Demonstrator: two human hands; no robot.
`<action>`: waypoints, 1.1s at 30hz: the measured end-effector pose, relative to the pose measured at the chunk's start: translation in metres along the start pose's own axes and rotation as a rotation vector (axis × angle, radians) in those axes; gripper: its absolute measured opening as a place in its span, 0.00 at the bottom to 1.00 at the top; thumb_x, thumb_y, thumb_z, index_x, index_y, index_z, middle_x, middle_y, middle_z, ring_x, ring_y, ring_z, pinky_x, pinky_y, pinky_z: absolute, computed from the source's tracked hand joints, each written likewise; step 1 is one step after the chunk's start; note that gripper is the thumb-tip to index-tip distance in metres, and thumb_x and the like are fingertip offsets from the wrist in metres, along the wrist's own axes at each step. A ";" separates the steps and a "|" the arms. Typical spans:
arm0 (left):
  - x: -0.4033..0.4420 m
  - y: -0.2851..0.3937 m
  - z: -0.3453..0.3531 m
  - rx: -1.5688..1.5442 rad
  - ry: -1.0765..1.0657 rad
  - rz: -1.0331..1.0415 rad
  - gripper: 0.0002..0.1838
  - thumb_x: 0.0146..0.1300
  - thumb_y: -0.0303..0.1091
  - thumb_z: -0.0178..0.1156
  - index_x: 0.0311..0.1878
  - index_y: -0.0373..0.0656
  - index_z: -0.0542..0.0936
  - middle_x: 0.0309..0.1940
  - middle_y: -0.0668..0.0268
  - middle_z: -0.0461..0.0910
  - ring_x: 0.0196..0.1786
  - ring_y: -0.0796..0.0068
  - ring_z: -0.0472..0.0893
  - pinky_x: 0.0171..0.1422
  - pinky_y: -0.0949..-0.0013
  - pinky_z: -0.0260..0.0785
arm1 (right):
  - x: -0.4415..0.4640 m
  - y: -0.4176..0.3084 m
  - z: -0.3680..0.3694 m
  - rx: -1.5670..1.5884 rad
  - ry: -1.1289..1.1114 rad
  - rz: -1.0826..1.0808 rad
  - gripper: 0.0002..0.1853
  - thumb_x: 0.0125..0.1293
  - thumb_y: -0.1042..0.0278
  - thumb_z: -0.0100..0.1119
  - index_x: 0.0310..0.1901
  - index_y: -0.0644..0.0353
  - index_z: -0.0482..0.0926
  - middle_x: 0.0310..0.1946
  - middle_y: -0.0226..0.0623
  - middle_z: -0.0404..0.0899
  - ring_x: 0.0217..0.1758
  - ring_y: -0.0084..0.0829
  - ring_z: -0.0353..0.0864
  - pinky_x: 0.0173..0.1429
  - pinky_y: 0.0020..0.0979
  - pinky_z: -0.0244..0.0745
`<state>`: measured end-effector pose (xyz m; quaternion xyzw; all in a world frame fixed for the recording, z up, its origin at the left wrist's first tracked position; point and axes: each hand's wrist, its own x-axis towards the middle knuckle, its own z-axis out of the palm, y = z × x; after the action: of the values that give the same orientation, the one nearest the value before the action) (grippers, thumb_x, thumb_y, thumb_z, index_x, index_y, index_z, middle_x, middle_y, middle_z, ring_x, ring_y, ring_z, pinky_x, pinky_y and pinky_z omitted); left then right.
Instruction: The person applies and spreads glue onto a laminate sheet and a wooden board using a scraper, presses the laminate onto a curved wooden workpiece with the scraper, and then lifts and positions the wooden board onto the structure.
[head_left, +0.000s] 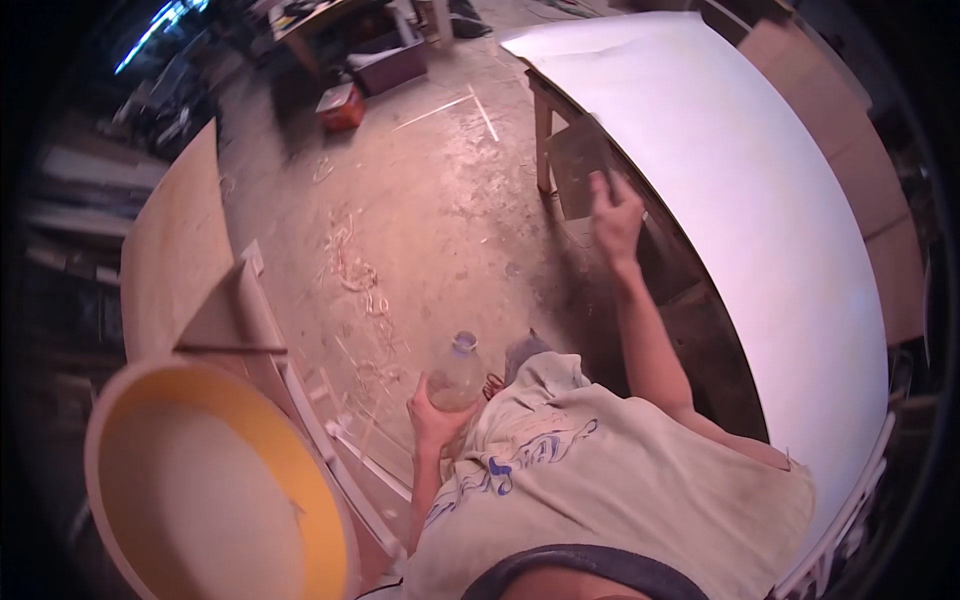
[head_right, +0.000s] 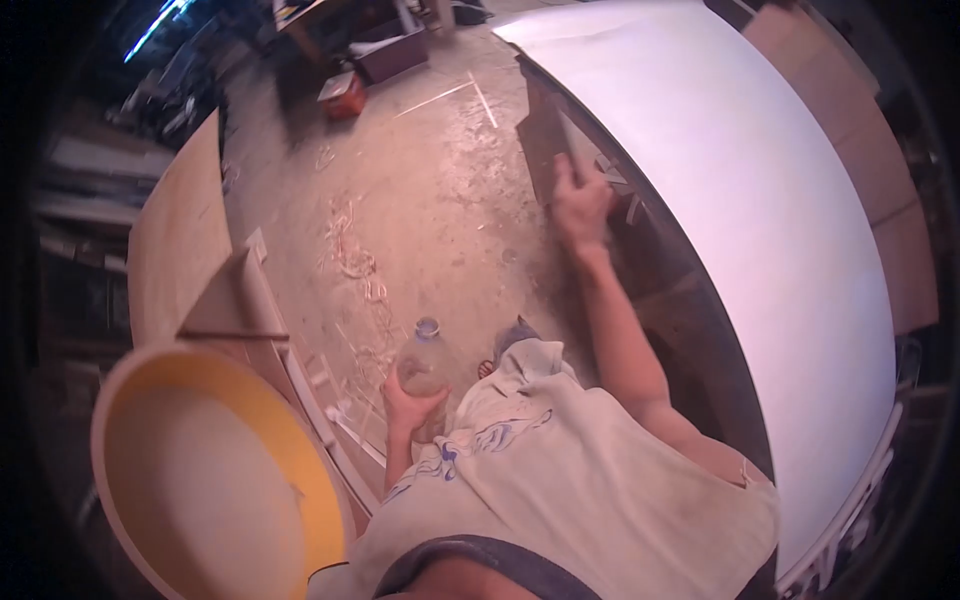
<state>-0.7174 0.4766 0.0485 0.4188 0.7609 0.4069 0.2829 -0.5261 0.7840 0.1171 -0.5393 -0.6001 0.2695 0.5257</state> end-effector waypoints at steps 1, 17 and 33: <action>0.038 -0.014 -0.005 -0.015 0.010 0.029 0.34 0.35 0.37 0.80 0.48 0.36 0.76 0.39 0.58 0.83 0.43 0.63 0.83 0.51 0.61 0.75 | 0.035 0.031 0.018 0.193 0.030 0.136 0.14 0.70 0.63 0.51 0.44 0.66 0.80 0.34 0.39 0.84 0.36 0.32 0.82 0.36 0.34 0.76; 0.518 -0.067 -0.106 -0.087 0.332 0.008 0.43 0.36 0.36 0.83 0.55 0.29 0.70 0.53 0.52 0.74 0.52 0.62 0.77 0.55 0.59 0.74 | 0.269 0.087 0.296 1.163 -0.329 0.644 0.26 0.60 0.76 0.61 0.60 0.67 0.67 0.54 0.43 0.74 0.54 0.32 0.78 0.54 0.34 0.80; 1.124 0.217 -0.042 0.088 -0.716 0.426 0.39 0.32 0.39 0.82 0.49 0.31 0.77 0.41 0.60 0.82 0.43 0.71 0.80 0.51 0.64 0.74 | 0.511 0.101 0.475 1.066 0.349 0.727 0.26 0.61 0.75 0.60 0.62 0.66 0.66 0.54 0.39 0.75 0.58 0.31 0.74 0.63 0.34 0.70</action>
<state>-1.2116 1.5044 0.1551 0.6934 0.5278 0.2521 0.4207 -0.8585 1.4025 0.0579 -0.4095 -0.0710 0.5981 0.6852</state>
